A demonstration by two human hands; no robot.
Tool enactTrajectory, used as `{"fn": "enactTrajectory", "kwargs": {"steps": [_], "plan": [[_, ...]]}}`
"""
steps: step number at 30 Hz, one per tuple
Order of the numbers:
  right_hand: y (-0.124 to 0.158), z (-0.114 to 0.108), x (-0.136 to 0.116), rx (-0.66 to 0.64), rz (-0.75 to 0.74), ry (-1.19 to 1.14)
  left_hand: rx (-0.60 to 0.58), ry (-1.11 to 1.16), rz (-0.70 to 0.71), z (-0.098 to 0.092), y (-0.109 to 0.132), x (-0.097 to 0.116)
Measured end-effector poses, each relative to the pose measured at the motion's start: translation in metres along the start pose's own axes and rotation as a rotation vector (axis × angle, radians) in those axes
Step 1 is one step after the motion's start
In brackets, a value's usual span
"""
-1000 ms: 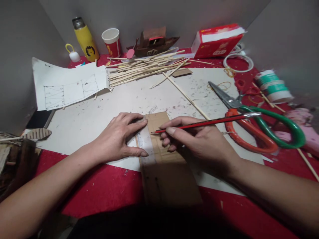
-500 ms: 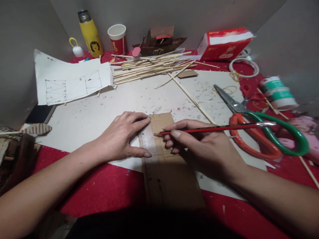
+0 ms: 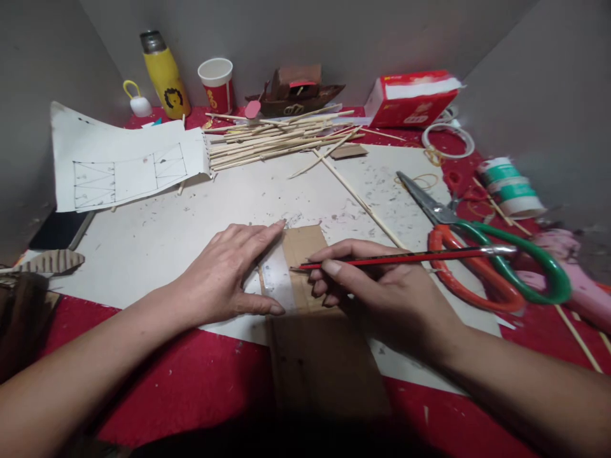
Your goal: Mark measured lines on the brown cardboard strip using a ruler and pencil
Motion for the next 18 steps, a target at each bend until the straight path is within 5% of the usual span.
{"fn": "enactTrajectory", "kwargs": {"steps": [18], "plan": [[0.004,0.0063,-0.007,-0.028,-0.196,0.332,-0.06,-0.106,0.036,0.0003,-0.0006,0.0031]]}}
Point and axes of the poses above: each hand's wrist, its own y-axis away from the middle knuckle, its own z-axis out of the palm, x = y × z, the point moved 5 cm from there along -y, towards the middle knuckle, and after that the axes turned 2 degrees about -y, right-handed, at the moved point
